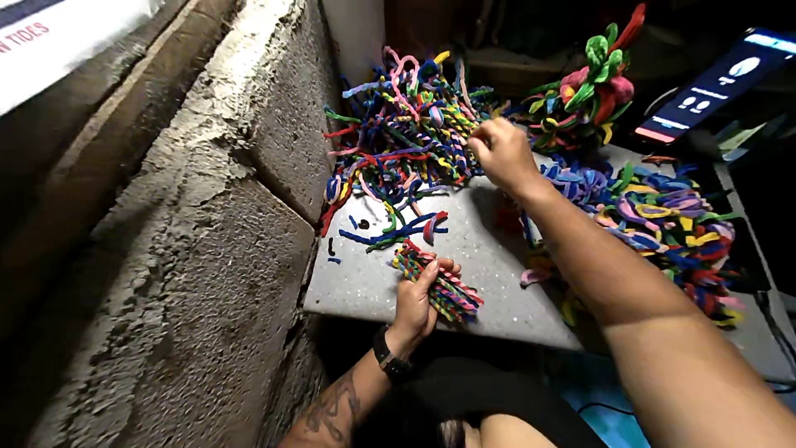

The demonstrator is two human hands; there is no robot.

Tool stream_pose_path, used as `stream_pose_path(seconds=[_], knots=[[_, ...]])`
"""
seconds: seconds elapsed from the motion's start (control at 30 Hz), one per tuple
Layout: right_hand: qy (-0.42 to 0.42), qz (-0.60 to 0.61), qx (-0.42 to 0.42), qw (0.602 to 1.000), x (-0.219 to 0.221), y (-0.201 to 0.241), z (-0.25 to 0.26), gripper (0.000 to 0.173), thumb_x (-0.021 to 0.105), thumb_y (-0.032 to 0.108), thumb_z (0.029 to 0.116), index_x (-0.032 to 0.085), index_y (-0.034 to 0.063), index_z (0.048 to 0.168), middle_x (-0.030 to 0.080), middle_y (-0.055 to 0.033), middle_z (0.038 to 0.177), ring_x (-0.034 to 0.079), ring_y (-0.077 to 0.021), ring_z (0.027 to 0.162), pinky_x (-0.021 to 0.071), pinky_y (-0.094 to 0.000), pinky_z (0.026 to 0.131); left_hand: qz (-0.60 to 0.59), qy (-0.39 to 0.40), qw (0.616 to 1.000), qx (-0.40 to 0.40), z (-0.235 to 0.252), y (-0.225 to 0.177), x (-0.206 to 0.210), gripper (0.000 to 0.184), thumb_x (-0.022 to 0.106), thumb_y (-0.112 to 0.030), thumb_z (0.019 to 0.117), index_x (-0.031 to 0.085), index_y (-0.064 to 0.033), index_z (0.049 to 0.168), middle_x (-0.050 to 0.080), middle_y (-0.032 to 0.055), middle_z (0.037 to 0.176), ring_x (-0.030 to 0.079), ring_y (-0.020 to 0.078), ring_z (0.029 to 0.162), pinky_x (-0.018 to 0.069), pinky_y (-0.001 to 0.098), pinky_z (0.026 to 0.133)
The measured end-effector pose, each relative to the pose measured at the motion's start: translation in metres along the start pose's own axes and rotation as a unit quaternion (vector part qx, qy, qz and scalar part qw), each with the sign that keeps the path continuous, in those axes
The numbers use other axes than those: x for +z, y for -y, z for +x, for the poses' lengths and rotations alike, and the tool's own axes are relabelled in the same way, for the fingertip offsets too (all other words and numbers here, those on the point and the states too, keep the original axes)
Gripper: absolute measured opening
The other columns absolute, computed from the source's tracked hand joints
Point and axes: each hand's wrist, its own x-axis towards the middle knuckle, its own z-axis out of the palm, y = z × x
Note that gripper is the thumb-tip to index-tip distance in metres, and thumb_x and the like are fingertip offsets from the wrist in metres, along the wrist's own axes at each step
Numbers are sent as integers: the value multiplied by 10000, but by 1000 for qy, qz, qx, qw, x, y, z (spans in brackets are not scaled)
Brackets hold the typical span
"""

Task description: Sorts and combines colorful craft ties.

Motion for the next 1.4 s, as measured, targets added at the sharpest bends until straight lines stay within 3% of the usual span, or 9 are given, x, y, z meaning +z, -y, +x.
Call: stream_pose_path(seconds=[0.17, 0.43, 0.5, 0.6, 0.8, 0.93, 1.1, 1.27, 1.4], knots=[[23, -72, 82, 994, 15, 0, 56, 384, 643, 230, 988, 647, -45, 1255, 602, -287, 1283, 579, -474, 1214, 458, -650, 996, -13, -7, 1000, -4, -1, -1, -1, 165, 453, -24, 1058, 601, 13, 1120, 751, 124, 932, 751, 229, 875, 618, 398, 864], [66, -116, 103, 986, -20, 23, 49, 321, 545, 155, 1013, 650, -30, 1254, 655, -297, 1226, 615, -496, 1181, 453, -694, 968, -14, -6, 1000, -8, -1, -1, 1, 163, 447, -17, 1057, 595, 11, 1120, 747, 113, 924, 749, 226, 869, 618, 403, 864], [88, -19, 116, 989, -35, 25, 44, 293, 572, 181, 1020, 667, -4, 1228, 681, -244, 1174, 651, -410, 1109, 485, -636, 939, -17, -5, 1000, -8, 0, -1, 0, 163, 445, -18, 1058, 594, 11, 1118, 748, 112, 922, 749, 223, 868, 619, 400, 862], [110, 174, 129, 970, -39, 21, 35, 202, 616, 211, 1021, 651, 50, 1138, 668, -59, 980, 601, -108, 791, 502, -319, 721, -19, -1, 1000, -11, 0, -1, -2, 169, 441, -24, 1060, 572, 3, 1164, 741, 104, 927, 745, 219, 880, 614, 407, 874], [-6, 334, 38, 942, -28, 16, 25, 151, 582, 131, 1020, 611, 32, 1131, 656, 3, 931, 636, -39, 785, 555, -237, 744, -18, -1, 1000, -10, 1, 0, -2, 217, 439, -30, 1059, 562, -1, 1236, 738, 95, 930, 743, 213, 884, 613, 406, 875], [-49, 194, -41, 979, -24, 17, 20, 252, 562, 140, 1026, 642, -21, 1203, 697, -123, 1102, 672, -117, 938, 545, -309, 880, -17, 1, 1000, -1, 2, 2, -4, 188, 444, -37, 1059, 571, -6, 1195, 732, 101, 929, 737, 216, 874, 610, 407, 867], [45, 321, -41, 945, -26, 33, -7, 184, 580, 124, 1011, 610, -2, 1140, 655, -15, 963, 646, -44, 827, 572, -262, 797, -20, -7, 1000, 1, 2, 2, -5, 174, 448, -36, 1059, 592, 0, 1149, 737, 119, 946, 737, 225, 892, 607, 414, 880], [193, 208, -44, 958, -13, 36, -89, 170, 592, 131, 1015, 674, 4, 1093, 695, -75, 867, 649, -128, 709, 573, -338, 669, -8, -25, 1000, 5, 2, 2, -6, 229, 435, -66, 1076, 602, 42, 1189, 742, 175, 1055, 742, 247, 944, 612, 401, 867], [209, 200, -13, 957, 6, 21, -141, 169, 607, 152, 1004, 689, 12, 1047, 675, -50, 827, 611, -65, 691, 536, -259, 670, 14, -52, 998, 10, 1, 0, -2, 189, 473, -73, 1066, 581, 25, 1185, 731, 136, 983, 736, 210, 900, 619, 393, 845]])
